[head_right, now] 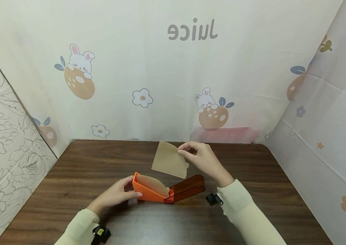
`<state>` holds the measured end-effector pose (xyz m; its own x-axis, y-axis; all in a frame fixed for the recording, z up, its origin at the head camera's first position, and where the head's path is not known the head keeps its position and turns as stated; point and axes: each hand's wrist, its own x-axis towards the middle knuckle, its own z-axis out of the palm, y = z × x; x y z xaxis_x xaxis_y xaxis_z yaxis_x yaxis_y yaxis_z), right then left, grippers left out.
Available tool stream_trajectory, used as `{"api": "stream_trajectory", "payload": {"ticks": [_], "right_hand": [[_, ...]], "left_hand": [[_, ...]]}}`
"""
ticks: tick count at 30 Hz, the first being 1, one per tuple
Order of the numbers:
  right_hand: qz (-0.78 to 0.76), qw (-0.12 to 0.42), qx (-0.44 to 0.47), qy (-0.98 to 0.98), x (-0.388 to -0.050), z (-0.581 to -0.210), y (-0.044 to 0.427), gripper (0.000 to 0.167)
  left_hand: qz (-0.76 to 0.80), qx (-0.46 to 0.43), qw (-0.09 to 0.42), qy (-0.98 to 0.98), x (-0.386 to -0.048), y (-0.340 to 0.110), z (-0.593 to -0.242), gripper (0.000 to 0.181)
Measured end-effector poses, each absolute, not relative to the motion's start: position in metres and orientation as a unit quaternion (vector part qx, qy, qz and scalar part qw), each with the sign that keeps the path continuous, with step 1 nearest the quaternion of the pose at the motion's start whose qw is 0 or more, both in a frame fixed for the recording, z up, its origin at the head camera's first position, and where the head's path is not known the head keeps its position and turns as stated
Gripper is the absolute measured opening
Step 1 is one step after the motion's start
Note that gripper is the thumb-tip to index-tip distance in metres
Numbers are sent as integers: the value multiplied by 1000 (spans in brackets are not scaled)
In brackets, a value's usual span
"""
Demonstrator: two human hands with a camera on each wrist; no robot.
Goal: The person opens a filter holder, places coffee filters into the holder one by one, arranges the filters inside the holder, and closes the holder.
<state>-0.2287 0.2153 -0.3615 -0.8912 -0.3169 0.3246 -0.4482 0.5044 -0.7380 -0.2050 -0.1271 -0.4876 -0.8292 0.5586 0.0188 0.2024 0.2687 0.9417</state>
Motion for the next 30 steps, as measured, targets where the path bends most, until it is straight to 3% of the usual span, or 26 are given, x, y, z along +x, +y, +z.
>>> {"api": "stream_trajectory", "payload": {"ticks": [30], "right_hand": [[414, 34, 323, -850, -218, -360, 188, 4]], "left_hand": [[546, 244, 161, 785, -206, -127, -487, 32]]}}
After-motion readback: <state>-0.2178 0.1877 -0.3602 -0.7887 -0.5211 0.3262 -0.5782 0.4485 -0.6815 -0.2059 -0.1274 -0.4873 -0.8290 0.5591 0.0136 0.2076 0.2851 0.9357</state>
